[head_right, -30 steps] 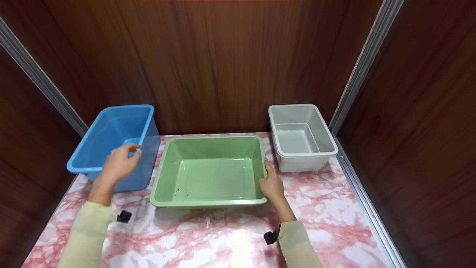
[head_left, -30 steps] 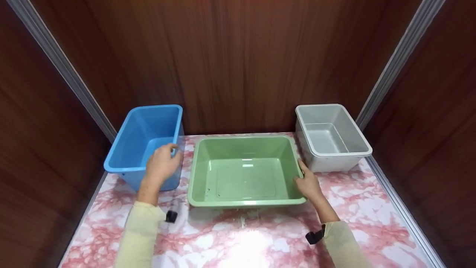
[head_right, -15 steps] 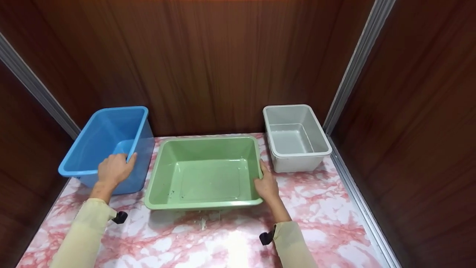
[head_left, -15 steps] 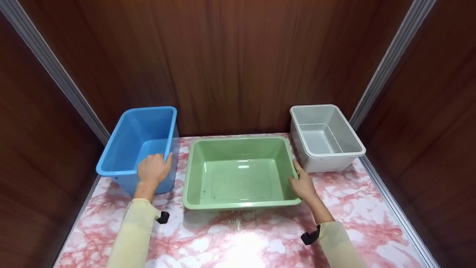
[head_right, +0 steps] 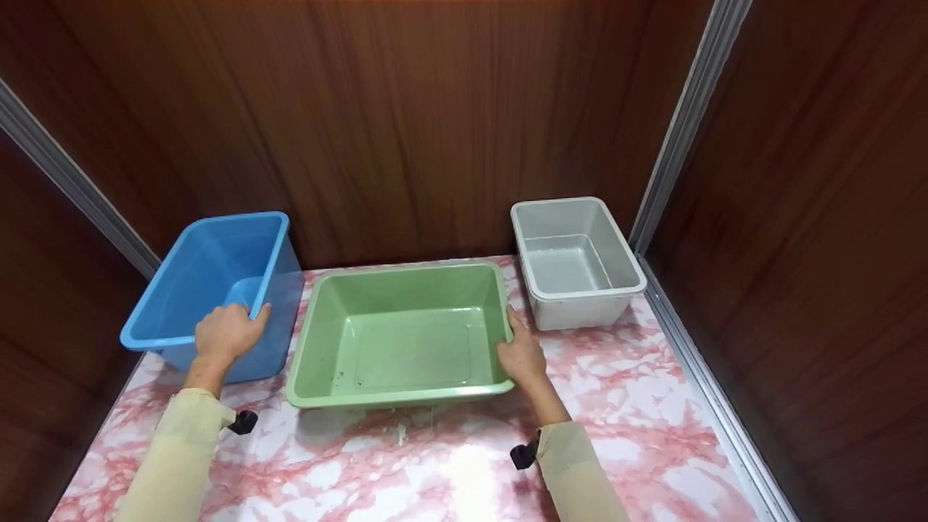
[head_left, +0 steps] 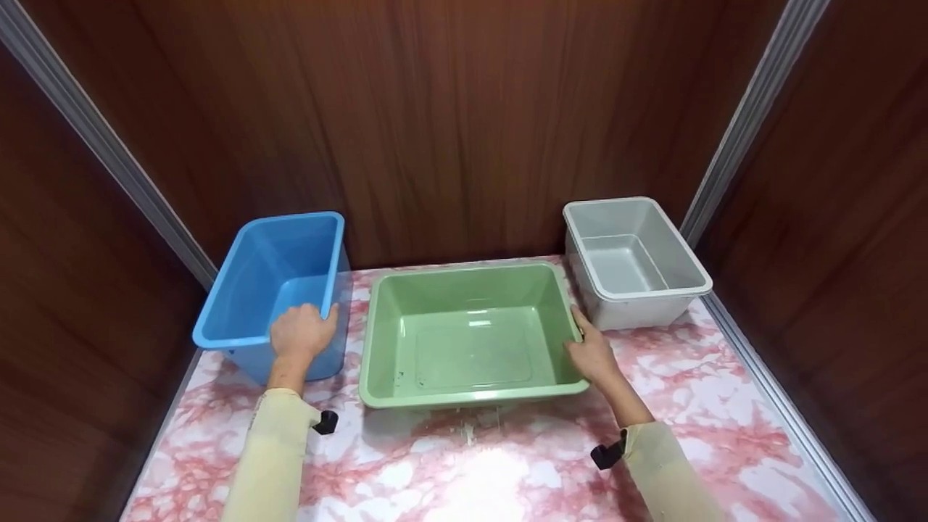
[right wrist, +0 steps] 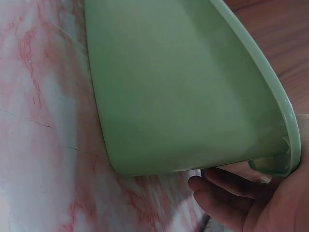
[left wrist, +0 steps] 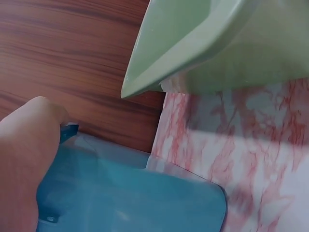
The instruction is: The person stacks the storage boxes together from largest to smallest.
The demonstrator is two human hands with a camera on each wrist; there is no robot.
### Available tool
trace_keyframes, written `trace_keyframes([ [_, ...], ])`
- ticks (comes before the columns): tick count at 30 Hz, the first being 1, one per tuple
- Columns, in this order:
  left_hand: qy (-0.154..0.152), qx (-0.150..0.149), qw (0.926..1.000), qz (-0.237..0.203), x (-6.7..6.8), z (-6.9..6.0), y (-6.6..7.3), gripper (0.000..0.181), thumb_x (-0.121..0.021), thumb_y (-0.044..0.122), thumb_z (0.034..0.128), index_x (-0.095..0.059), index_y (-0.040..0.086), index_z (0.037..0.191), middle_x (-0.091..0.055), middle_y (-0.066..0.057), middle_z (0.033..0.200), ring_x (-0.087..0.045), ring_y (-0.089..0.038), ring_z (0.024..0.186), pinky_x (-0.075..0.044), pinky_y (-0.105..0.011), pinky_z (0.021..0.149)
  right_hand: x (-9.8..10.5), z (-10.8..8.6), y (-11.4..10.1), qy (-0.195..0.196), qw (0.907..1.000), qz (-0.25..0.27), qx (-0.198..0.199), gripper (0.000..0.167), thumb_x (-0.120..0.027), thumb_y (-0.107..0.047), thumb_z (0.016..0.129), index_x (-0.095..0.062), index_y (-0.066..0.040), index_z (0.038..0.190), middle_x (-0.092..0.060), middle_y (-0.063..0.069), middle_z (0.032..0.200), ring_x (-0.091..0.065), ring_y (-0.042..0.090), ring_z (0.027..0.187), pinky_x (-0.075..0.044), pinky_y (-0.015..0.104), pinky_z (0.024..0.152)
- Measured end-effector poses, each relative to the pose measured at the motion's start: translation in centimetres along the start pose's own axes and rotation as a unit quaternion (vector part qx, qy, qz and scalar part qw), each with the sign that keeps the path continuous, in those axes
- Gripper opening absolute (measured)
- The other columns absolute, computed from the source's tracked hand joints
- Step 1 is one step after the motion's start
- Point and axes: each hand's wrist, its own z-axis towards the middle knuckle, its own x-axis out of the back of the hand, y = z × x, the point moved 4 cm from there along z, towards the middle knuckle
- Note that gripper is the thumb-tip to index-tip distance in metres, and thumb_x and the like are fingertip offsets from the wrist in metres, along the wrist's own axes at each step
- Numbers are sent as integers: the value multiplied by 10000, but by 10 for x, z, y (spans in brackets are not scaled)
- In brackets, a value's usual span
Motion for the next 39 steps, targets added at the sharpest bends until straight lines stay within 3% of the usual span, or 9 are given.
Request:
trace_keyframes([
  [5, 96, 0, 9999, -62, 2, 1, 0, 555, -456, 532, 946, -512, 106, 595, -511, -88, 561, -554, -319, 564, -422, -464, 488, 0, 2, -3, 57, 10000, -43, 53, 738, -546, -71, 843, -310, -185, 1534, -429, 258, 1422, -518, 372, 986, -449, 494, 812],
  [12, -94, 72, 9998, -134, 2, -1, -3, 545, -452, 536, 946, -514, 105, 618, -500, -80, 565, -535, -294, 550, -400, -432, 471, -2, 1, -2, -11, 10000, 66, -22, 737, -555, -58, 844, -317, -181, 1530, -407, 241, 1444, -507, 356, 1045, -442, 484, 844],
  [20, 135, 54, 9998, -112, 10, -5, -2, 564, -450, 535, 947, -516, 96, 600, -511, -102, 566, -567, -340, 575, -431, -486, 492, 0, 5, -9, -54, 9998, 184, 115, 748, -546, -85, 846, -289, -186, 1540, -391, 218, 1466, -482, 357, 1141, -417, 503, 899],
  [24, 45, -11, 10000, -88, 6, -10, -1, 558, -452, 523, 956, -508, 104, 591, -493, -83, 544, -534, -303, 529, -418, -462, 473, -1, 3, -8, -56, 9999, 79, 61, 747, -555, -91, 842, -298, -189, 1537, -415, 230, 1443, -509, 354, 1057, -439, 487, 854],
  [34, 194, -270, 9994, -135, 4, -24, 3, 529, -499, 481, 954, -482, 120, 567, -454, -53, 505, -481, -254, 469, -386, -422, 439, -1, 0, -5, -70, 9998, -208, -5, 743, -557, -111, 857, -288, -216, 1542, -437, 250, 1419, -533, 362, 955, -455, 490, 807],
  [39, 261, -241, 9992, -171, 4, -29, 6, 519, -511, 470, 950, -484, 122, 565, -450, -49, 502, -477, -251, 469, -380, -415, 441, 0, 2, -6, -74, 9996, -263, 57, 735, -556, -122, 864, -289, -216, 1541, -454, 273, 1392, -538, 358, 908, -460, 484, 778],
])
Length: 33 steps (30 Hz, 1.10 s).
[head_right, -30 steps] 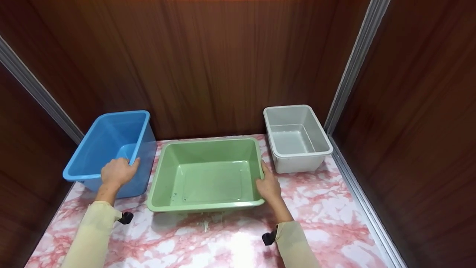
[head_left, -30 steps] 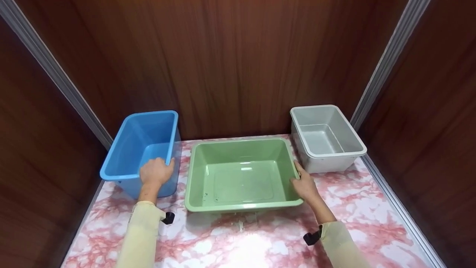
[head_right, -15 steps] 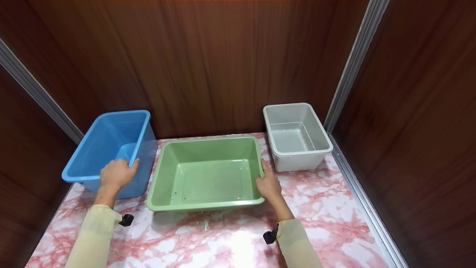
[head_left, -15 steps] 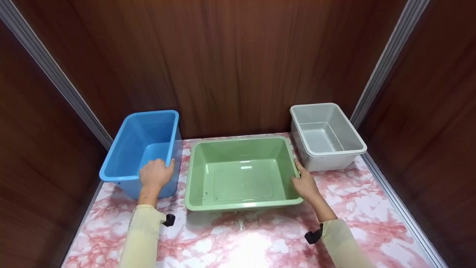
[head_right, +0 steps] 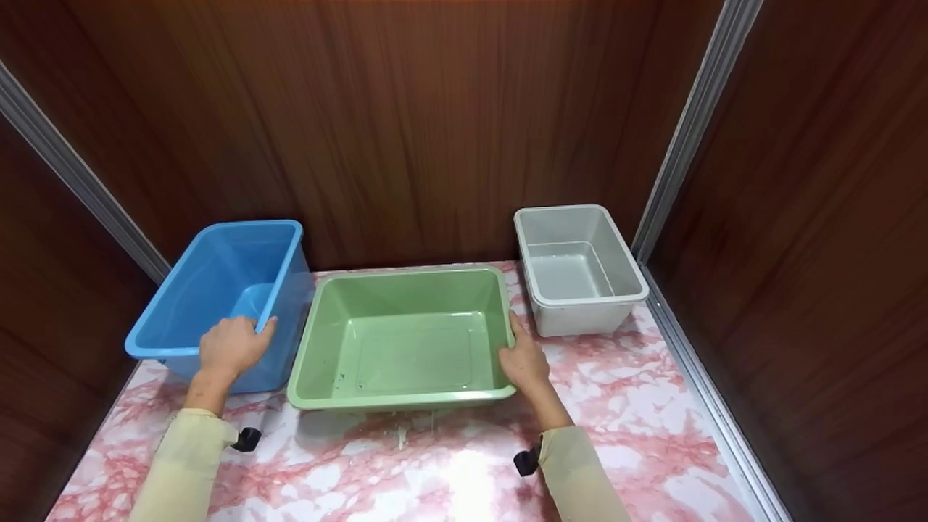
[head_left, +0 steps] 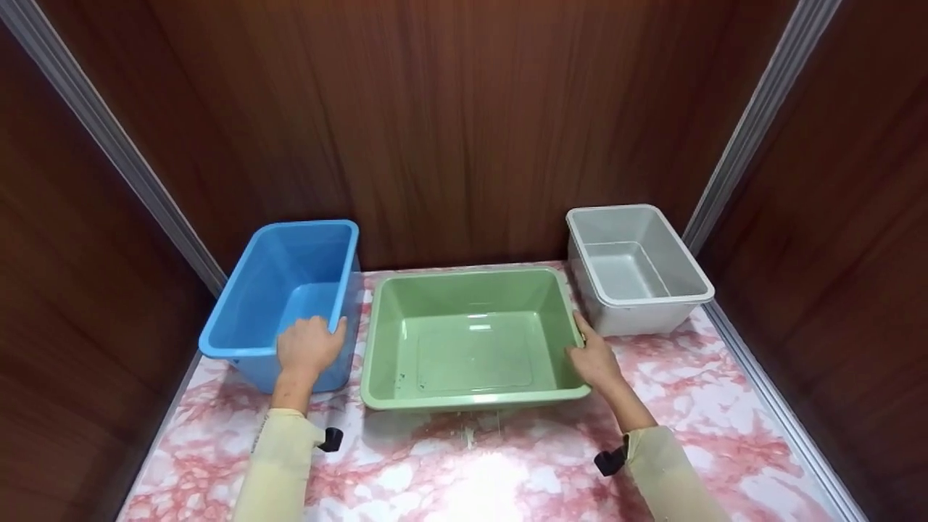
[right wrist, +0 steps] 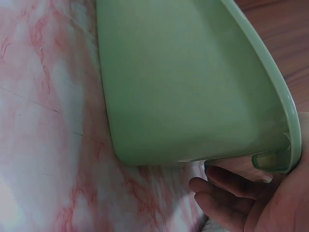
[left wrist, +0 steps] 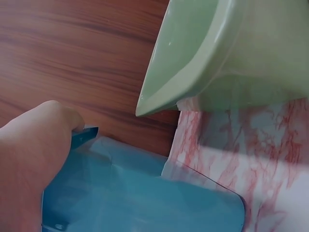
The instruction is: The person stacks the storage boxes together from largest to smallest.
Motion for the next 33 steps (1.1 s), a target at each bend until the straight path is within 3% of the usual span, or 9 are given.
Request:
trace_keyframes([
  [8, 31, 20, 10000, -29, 2, -8, 3, 521, -531, 458, 942, -473, 121, 548, -445, -52, 494, -486, -260, 473, -390, -430, 436, -2, 1, -1, 26, 9999, -139, 4, 754, -560, -128, 839, -296, -210, 1540, -507, 267, 1345, -551, 360, 955, -453, 496, 801],
  [19, -52, 81, 9999, -81, 6, -15, 5, 514, -533, 471, 940, -476, 125, 565, -447, -47, 505, -473, -247, 477, -365, -401, 442, -1, 6, -6, 22, 9996, -260, 97, 750, -568, -133, 839, -303, -194, 1539, -530, 269, 1318, -546, 336, 865, -452, 451, 719],
  [33, -82, 72, 9999, -5, 3, -25, 13, 511, -523, 496, 928, -455, 138, 570, -442, -47, 513, -474, -259, 485, -370, -423, 436, 1, 1, -1, 64, 9998, -165, 78, 739, -572, -136, 851, -302, -178, 1538, -493, 275, 1356, -546, 360, 936, -452, 501, 799],
])
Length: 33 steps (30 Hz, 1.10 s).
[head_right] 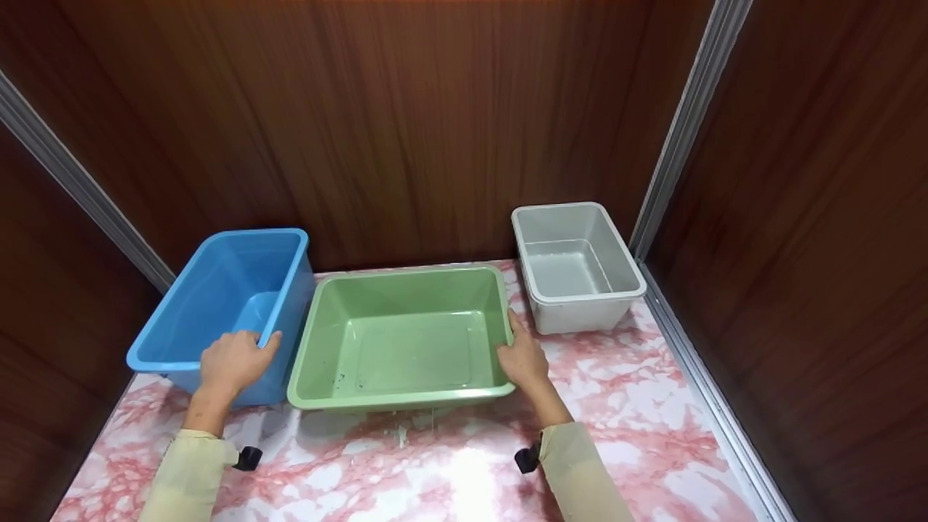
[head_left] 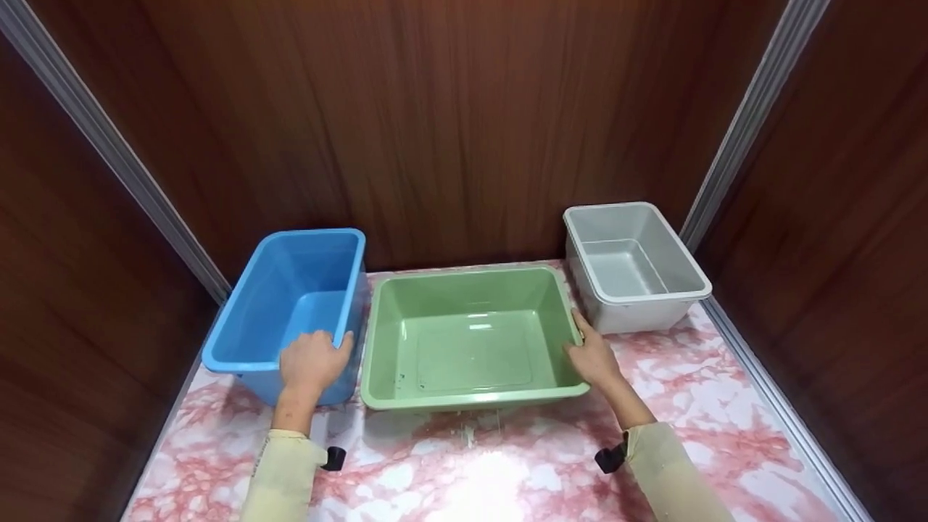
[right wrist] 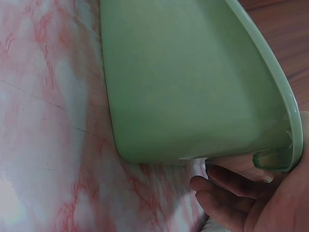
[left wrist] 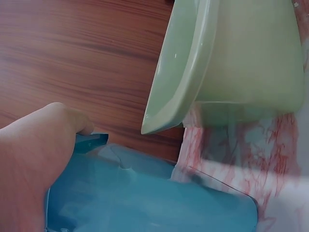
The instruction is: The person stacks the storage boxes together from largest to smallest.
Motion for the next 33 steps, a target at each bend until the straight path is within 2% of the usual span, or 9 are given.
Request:
trace_keyframes([
  [9, 8, -19, 10000, 25, 5, -2, -1, 514, -532, 498, 925, -503, 121, 578, -476, -69, 530, -526, -301, 516, -414, -487, 470, -1, -1, -2, -24, 10000, -32, -13, 747, -561, -144, 846, -295, -206, 1541, -515, 263, 1340, -559, 353, 945, -457, 501, 797],
  [15, -94, -76, 9999, -78, 4, -5, 2, 522, -524, 504, 929, -468, 127, 571, -453, -56, 520, -490, -264, 491, -388, -446, 450, 1, -1, 0, 26, 10000, -56, -46, 754, -567, -140, 842, -294, -208, 1541, -526, 271, 1322, -564, 355, 937, -460, 506, 808],
  [21, 40, -128, 9998, -118, 2, -12, 5, 519, -537, 489, 929, -417, 143, 560, -403, -31, 503, -450, -239, 467, -340, -396, 420, 1, -1, 2, 20, 10000, -63, -10, 748, -573, -145, 848, -297, -205, 1540, -523, 266, 1329, -565, 355, 936, -460, 503, 807],
  [24, -3, -91, 9999, -143, -1, -16, 6, 519, -542, 489, 925, -417, 147, 554, -387, -18, 495, -435, -230, 458, -322, -381, 409, 1, -3, 4, -15, 9999, -102, -71, 751, -578, -148, 847, -296, -208, 1541, -518, 260, 1338, -566, 352, 944, -460, 502, 810],
  [33, 40, 2, 9999, -95, 1, -17, 8, 519, -540, 506, 921, -454, 142, 560, -445, -39, 510, -489, -255, 483, -374, -420, 428, 1, 0, 0, -17, 9999, -144, -51, 749, -573, -161, 846, -297, -212, 1540, -522, 259, 1334, -568, 360, 952, -460, 508, 792],
])
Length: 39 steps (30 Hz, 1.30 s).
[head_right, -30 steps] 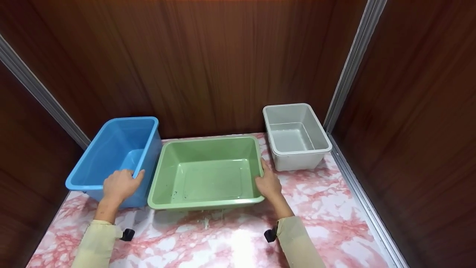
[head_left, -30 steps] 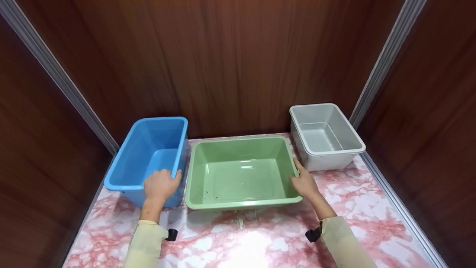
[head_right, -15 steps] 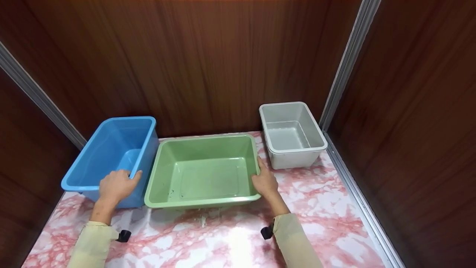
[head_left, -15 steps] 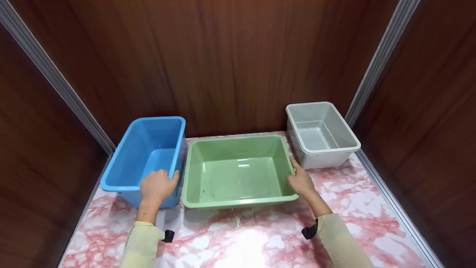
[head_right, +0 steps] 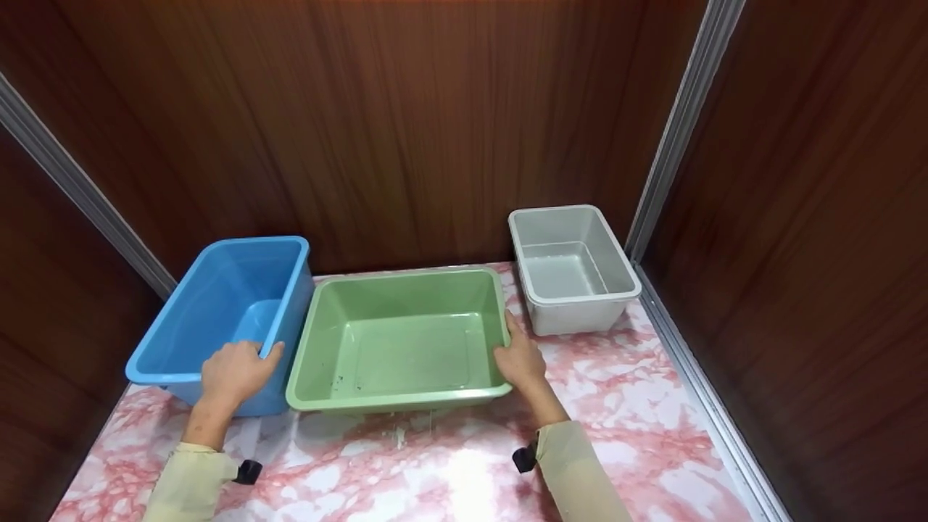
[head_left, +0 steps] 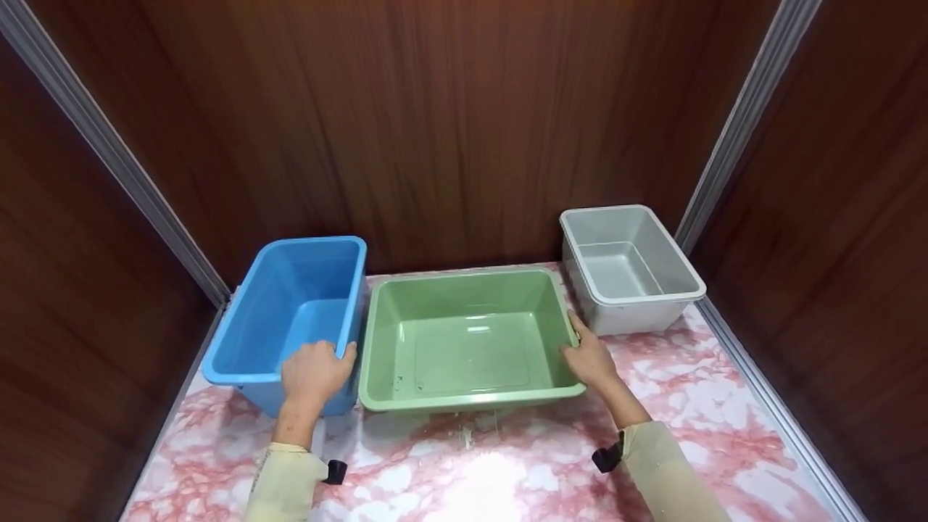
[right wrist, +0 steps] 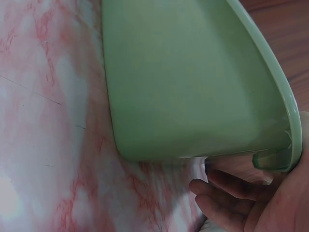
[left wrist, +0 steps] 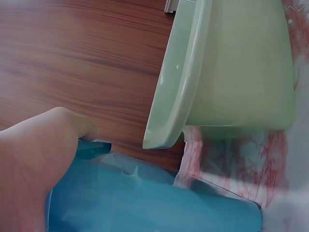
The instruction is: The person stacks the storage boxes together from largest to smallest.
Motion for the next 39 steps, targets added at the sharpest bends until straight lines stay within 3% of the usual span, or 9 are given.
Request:
trace_keyframes([
  [6, -31, -28, 10000, 14, 6, -3, 4, 518, -540, 495, 921, -466, 137, 554, -456, -51, 505, -499, -264, 477, -392, -437, 431, 1, 0, -1, -12, 10000, -42, 32, 740, -552, -150, 845, -300, -186, 1539, -524, 246, 1342, -565, 371, 1012, -445, 521, 826],
  [13, -121, 21, 9999, -7, 6, -7, 7, 520, -534, 503, 927, -466, 133, 567, -449, -46, 514, -475, -240, 477, -368, -403, 420, 4, 0, -3, -6, 9997, -259, 49, 735, -566, -176, 843, -313, -176, 1534, -565, 268, 1275, -578, 352, 901, -464, 501, 747],
  [20, -187, -17, 9998, -82, 6, -10, 11, 526, -511, 509, 935, -456, 139, 566, -455, -47, 518, -489, -247, 483, -377, -408, 429, 7, 1, -5, 33, 9984, -564, -16, 738, -573, -206, 847, -308, -210, 1536, -559, 268, 1284, -594, 370, 913, -465, 512, 701],
  [31, -236, -28, 9996, -138, 3, -17, 11, 500, -521, 489, 940, -495, 138, 584, -465, -42, 529, -491, -245, 481, -380, -404, 427, 1, -4, 2, 40, 9986, -522, -52, 741, -588, -202, 848, -312, -209, 1536, -585, 282, 1234, -603, 358, 866, -469, 504, 676],
  [39, -15, -106, 9998, -144, 6, -13, 14, 508, -531, 486, 935, -481, 141, 566, -457, -46, 520, -513, -281, 488, -395, -441, 432, 7, 0, -5, 131, 9964, -833, 34, 734, -584, -219, 824, -351, -194, 1520, -629, 269, 1154, -615, 347, 802, -460, 490, 605],
])
